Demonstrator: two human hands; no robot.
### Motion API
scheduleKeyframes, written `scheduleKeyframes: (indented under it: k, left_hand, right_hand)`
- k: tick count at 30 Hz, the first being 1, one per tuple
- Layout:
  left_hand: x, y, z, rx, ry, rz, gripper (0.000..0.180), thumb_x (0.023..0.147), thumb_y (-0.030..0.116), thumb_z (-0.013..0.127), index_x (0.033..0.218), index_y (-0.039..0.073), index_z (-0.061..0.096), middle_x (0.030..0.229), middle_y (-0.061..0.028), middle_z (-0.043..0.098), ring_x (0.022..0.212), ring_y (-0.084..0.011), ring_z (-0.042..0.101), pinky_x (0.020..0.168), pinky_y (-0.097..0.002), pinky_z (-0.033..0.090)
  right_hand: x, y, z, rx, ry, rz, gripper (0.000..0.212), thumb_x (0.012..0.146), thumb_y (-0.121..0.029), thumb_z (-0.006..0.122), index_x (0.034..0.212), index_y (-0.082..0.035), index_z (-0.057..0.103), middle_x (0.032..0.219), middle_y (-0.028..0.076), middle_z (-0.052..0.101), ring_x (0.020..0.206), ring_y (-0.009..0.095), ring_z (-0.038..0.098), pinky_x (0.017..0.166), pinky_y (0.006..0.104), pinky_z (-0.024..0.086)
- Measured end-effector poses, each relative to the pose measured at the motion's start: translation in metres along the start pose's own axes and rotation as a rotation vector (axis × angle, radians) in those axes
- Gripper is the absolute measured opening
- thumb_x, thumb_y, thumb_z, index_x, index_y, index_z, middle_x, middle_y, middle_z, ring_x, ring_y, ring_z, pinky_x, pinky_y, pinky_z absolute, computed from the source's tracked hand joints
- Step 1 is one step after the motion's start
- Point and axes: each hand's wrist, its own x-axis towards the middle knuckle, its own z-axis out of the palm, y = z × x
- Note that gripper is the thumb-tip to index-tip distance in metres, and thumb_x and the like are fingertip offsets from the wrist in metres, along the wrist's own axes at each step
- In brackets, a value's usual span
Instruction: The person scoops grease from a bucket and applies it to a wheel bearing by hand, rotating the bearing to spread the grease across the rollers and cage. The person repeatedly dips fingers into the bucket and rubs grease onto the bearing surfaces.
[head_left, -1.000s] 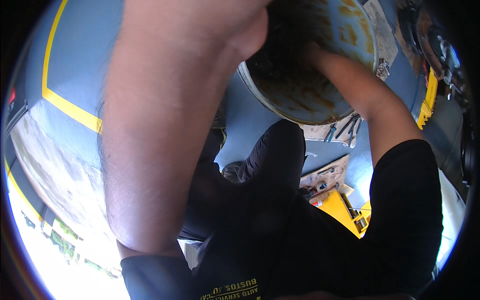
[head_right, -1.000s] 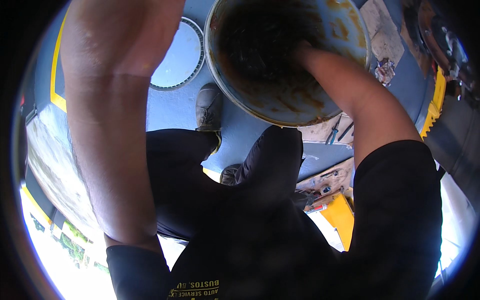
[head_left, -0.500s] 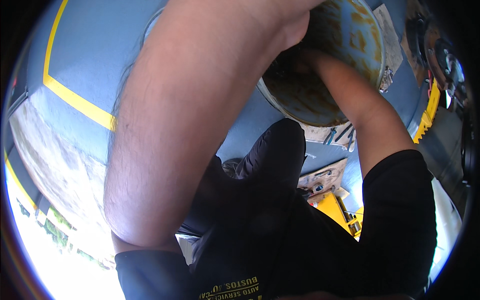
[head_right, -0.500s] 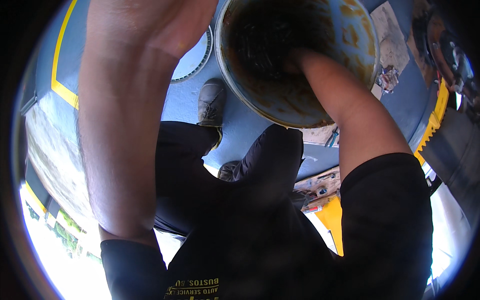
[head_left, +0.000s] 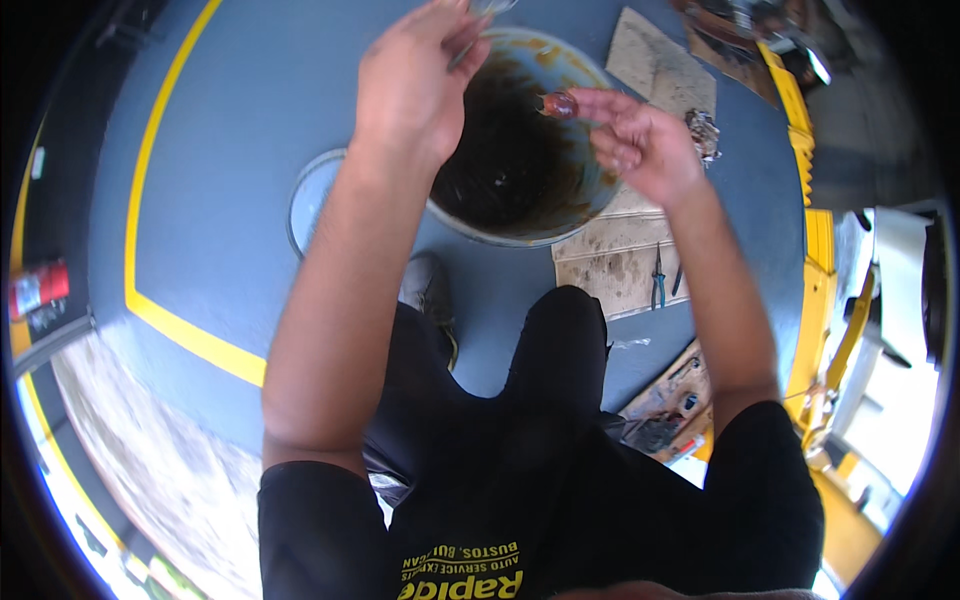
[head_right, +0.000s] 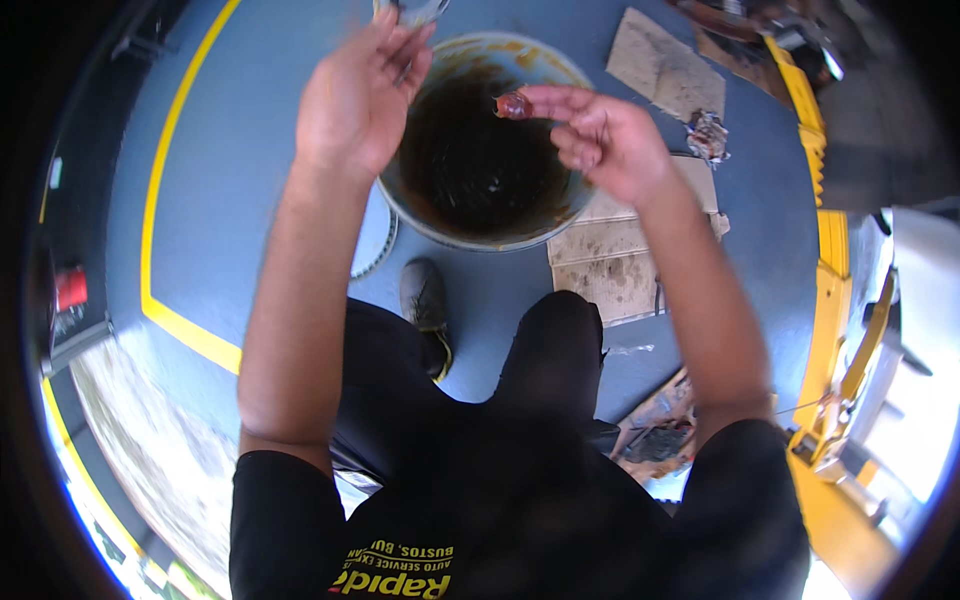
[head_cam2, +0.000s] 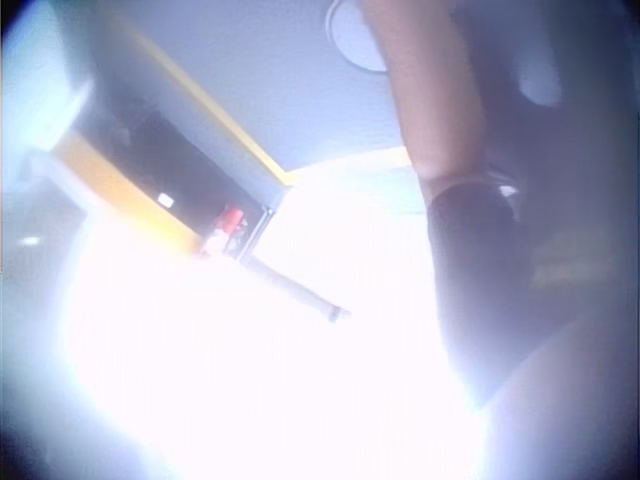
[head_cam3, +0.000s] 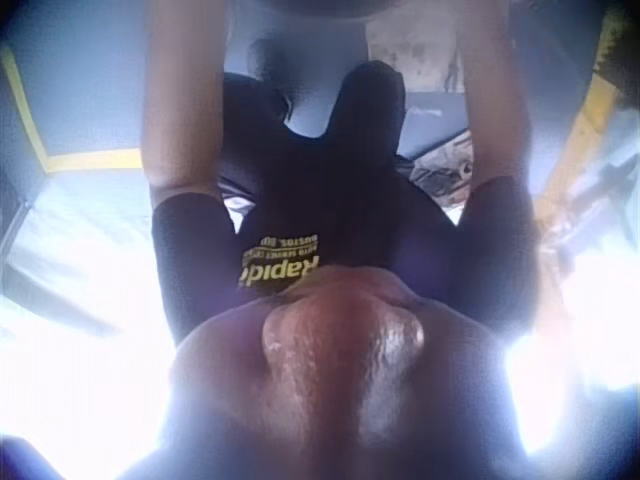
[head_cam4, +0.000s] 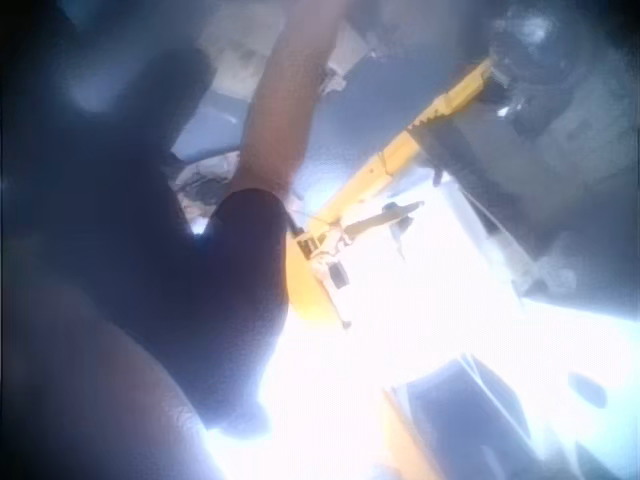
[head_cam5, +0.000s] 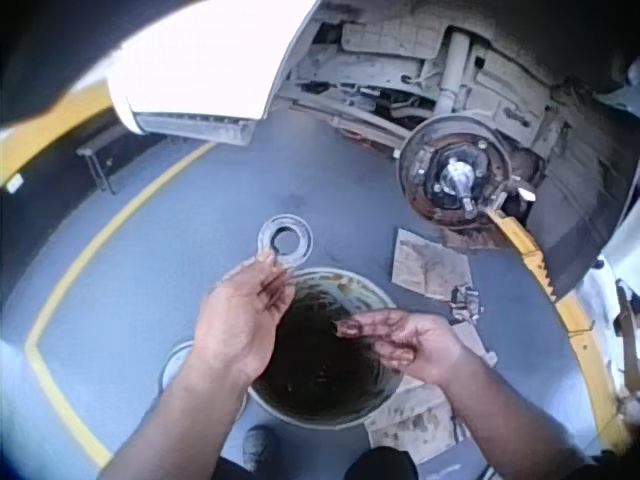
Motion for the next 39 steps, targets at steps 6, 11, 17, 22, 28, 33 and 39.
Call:
scheduleKeyframes:
  k: [6, 11, 17, 22, 28, 33, 39]
  left_hand:
    - [-0.065, -0.028, 0.064, -0.198, -0.050, -0.109, 0.019, 0.103, 0.020, 0.065, 0.112, 0.004, 0.063, 0.113, -0.0091, 0.067, 0.119, -0.0249, 0.063, 0.099, -0.0375, 0.051]
    - [-0.102, -0.041, 0.090, -0.194, -0.236, -0.068, 0.028, 0.102, 0.026, 0.067, 0.120, 0.005, 0.064, 0.115, -0.0073, 0.070, 0.117, -0.0212, 0.063, 0.095, -0.0352, 0.047]
    - [-0.119, -0.029, 0.094, -0.178, -0.189, -0.029, 0.027, 0.104, 0.029, 0.063, 0.123, 0.009, 0.065, 0.120, -0.0050, 0.071, 0.130, -0.0222, 0.060, 0.099, -0.0390, 0.048]
    - [-0.119, -0.021, 0.090, -0.197, -0.162, -0.003, 0.031, 0.104, 0.029, 0.063, 0.125, 0.007, 0.064, 0.124, -0.0065, 0.070, 0.132, -0.0231, 0.059, 0.098, -0.0388, 0.049]
    - [-0.112, -0.024, 0.083, -0.136, -0.163, 0.032, 0.033, 0.105, 0.030, 0.061, 0.128, 0.006, 0.062, 0.126, -0.0074, 0.069, 0.132, -0.0230, 0.058, 0.100, -0.0376, 0.047]
    - [-0.099, -0.033, 0.076, -0.026, -0.175, 0.068, 0.037, 0.106, 0.031, 0.059, 0.133, 0.005, 0.060, 0.130, -0.0083, 0.068, 0.133, -0.0218, 0.057, 0.102, -0.0357, 0.045]
    - [-0.091, -0.030, 0.069, -0.039, -0.173, 0.019, 0.035, 0.106, 0.026, 0.060, 0.133, 0.005, 0.060, 0.129, -0.0086, 0.069, 0.130, -0.0216, 0.059, 0.100, -0.0344, 0.047]
  right_hand:
    - [-0.084, 0.038, 0.065, 0.660, -0.214, -0.528, 0.073, 0.083, -0.025, 0.055, 0.148, 0.009, 0.048, 0.152, 0.027, 0.051, 0.059, 0.012, 0.047, 0.058, 0.0258, 0.043]
    - [-0.091, 0.055, 0.100, 0.731, -0.253, -0.510, 0.076, 0.083, -0.024, 0.055, 0.150, 0.009, 0.045, 0.148, 0.026, 0.056, 0.056, 0.012, 0.047, 0.056, 0.0263, 0.043]
    - [-0.109, 0.051, 0.134, -0.385, 0.205, -0.532, 0.073, 0.078, 0.002, 0.052, 0.151, 0.001, 0.050, 0.150, 0.019, 0.058, 0.065, 0.016, 0.062, 0.057, 0.0284, 0.050]
    - [-0.115, 0.056, 0.151, -1.326, 0.448, -0.922, 0.077, 0.076, -0.007, 0.060, 0.152, -0.003, 0.050, 0.146, 0.020, 0.060, 0.089, 0.030, 0.076, 0.068, 0.0383, 0.062]
    - [-0.123, 0.056, 0.162, -1.637, 0.434, -0.824, 0.075, 0.075, -0.015, 0.066, 0.146, 0.006, 0.052, 0.139, 0.026, 0.063, 0.066, 0.028, 0.073, 0.058, 0.0363, 0.059]
    - [-0.124, 0.043, 0.174, -1.832, 0.401, -0.743, 0.069, 0.073, -0.012, 0.066, 0.139, 0.006, 0.057, 0.126, 0.025, 0.070, 0.061, 0.026, 0.069, 0.054, 0.0356, 0.056]
    - [-0.115, 0.026, 0.154, -1.088, 0.281, -1.085, 0.051, 0.078, -0.005, 0.062, 0.128, 0.004, 0.065, 0.105, 0.018, 0.075, 0.058, 0.013, 0.058, 0.054, 0.0271, 0.047]
